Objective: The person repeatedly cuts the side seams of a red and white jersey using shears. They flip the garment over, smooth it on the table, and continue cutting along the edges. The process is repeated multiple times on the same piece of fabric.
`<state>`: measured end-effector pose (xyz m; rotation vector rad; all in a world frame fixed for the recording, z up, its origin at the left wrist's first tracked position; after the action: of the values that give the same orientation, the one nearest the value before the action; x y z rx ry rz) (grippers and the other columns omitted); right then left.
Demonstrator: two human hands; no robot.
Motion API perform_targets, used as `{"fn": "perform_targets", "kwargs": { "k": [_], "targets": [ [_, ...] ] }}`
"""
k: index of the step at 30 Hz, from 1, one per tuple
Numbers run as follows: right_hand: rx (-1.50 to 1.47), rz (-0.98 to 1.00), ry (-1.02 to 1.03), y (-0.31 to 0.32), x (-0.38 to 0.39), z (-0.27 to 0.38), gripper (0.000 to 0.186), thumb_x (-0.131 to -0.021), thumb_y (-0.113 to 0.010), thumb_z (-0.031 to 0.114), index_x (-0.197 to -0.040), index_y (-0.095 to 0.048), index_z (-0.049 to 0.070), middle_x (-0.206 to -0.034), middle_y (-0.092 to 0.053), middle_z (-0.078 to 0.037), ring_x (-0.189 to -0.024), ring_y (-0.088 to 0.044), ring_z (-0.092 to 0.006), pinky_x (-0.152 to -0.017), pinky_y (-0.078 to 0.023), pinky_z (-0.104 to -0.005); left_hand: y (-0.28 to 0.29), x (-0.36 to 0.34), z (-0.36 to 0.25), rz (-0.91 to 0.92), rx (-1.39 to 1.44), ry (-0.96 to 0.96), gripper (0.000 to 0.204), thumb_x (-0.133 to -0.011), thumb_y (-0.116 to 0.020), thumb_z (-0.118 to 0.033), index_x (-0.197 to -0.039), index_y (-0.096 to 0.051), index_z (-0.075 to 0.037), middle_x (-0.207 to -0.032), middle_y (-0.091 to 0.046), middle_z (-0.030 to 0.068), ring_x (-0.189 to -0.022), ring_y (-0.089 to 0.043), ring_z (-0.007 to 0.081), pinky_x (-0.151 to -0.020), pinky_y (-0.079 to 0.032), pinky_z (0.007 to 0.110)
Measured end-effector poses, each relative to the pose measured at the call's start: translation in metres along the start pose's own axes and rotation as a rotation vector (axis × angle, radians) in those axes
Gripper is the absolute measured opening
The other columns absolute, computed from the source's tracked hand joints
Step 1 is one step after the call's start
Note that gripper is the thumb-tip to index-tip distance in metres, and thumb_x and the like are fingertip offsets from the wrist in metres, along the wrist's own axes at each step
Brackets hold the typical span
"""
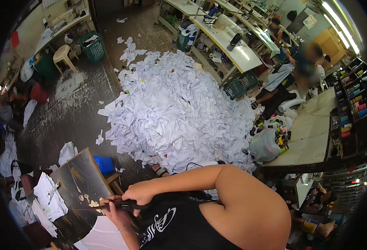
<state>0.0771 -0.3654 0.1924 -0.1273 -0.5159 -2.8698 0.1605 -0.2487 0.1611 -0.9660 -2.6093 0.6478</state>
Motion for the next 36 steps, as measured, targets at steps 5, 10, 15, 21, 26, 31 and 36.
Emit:
{"fn": "perform_targets", "kwargs": {
  "k": [5, 10, 15, 21, 26, 31, 36],
  "targets": [
    [0.013, 0.032, -0.101, -0.008, -0.015, 0.010, 0.056, -0.074, -0.090, 0.047, -0.093, -0.072, -0.002, -0.082, -0.073, -0.023, -0.085, -0.072, -0.0428, -0.077, -0.054, -0.0497, 0.032, 0.019, -0.006, -0.153, -0.092, 0.087, 0.045, -0.105, -0.065, -0.015, -0.144, -0.045, -0.007, -0.113, -0.063, 0.0085, -0.108, -0.062, 0.0222, -0.101, -0.051, 0.042],
    [0.062, 0.034, -0.067, -0.033, -0.018, 0.040, 0.060, -0.072, -0.092, 0.048, -0.097, -0.073, -0.004, -0.085, -0.075, -0.022, -0.085, -0.073, -0.0405, -0.076, -0.055, -0.0471, 0.058, 0.064, -0.017, -0.303, 0.080, 0.006, 0.044, -0.107, -0.063, -0.028, -0.143, -0.047, -0.009, -0.114, -0.063, 0.0070, -0.106, -0.062, 0.0208, -0.101, -0.052, 0.040],
    [-0.182, 0.065, -0.043, -0.068, -0.019, 0.072, 0.066, -0.072, -0.092, 0.056, -0.096, -0.075, -0.003, -0.079, -0.072, -0.017, -0.077, -0.071, -0.0325, -0.068, -0.052, -0.0459, 0.080, 0.081, -0.041, -0.247, 0.133, -0.043, 0.053, -0.104, -0.067, -0.038, -0.146, -0.046, -0.014, -0.117, -0.061, 0.0056, -0.103, -0.062, 0.0186, -0.099, -0.053, 0.039],
    [-0.004, 0.044, -0.042, -0.107, -0.039, 0.078, 0.056, -0.083, -0.087, 0.046, -0.102, -0.068, -0.003, -0.085, -0.072, -0.021, -0.080, -0.071, -0.0373, -0.071, -0.053, -0.0455, 0.144, 0.099, -0.045, -0.174, -0.093, -0.195, 0.056, -0.112, -0.051, -0.040, -0.159, -0.038, -0.012, -0.138, -0.056, 0.0138, -0.109, -0.062, 0.0211, -0.100, -0.051, 0.038],
    [0.279, -0.045, -0.027, -0.119, -0.110, 0.016, 0.044, -0.085, -0.082, 0.037, -0.110, -0.066, 0.005, -0.096, -0.073, -0.025, -0.093, -0.071, -0.0457, -0.080, -0.055, -0.0543, 0.326, 0.233, -0.023, -0.933, -0.327, -0.078, 0.033, -0.108, -0.059, -0.023, -0.134, -0.055, -0.004, -0.121, -0.065, 0.0122, -0.102, -0.064, 0.0214, -0.089, -0.055, 0.037],
    [0.531, -0.116, -0.113, -0.130, -0.204, -0.063, 0.037, -0.085, -0.075, 0.024, -0.116, -0.062, 0.008, -0.100, -0.073, -0.025, -0.099, -0.070, -0.0473, -0.084, -0.055, -0.0577, 0.415, 0.506, -0.017, -1.573, -0.664, -0.101, 0.017, -0.089, -0.063, -0.012, -0.096, -0.070, 0.002, -0.080, -0.066, 0.0114, -0.076, -0.062, 0.0253, -0.070, -0.053, 0.036],
    [0.581, -0.140, -0.136, -0.171, -0.254, -0.080, 0.042, -0.084, -0.064, 0.012, -0.125, -0.056, 0.006, -0.102, -0.072, -0.028, -0.100, -0.069, -0.0487, -0.087, -0.055, -0.0586, 0.402, 0.693, 0.052, -1.931, -0.605, 0.224, 0.024, -0.102, -0.065, -0.018, -0.118, -0.062, -0.001, -0.102, -0.069, 0.0102, -0.090, -0.065, 0.0213, -0.076, -0.056, 0.036]
  ]
}}
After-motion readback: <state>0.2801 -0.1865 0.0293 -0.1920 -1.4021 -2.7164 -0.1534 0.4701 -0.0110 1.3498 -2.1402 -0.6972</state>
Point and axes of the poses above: each hand's wrist, its own x-axis away from the middle knuckle, its own y-axis out of the back of the hand, z = x × y, the point moved 9 cm from there along -x, towards the middle knuckle
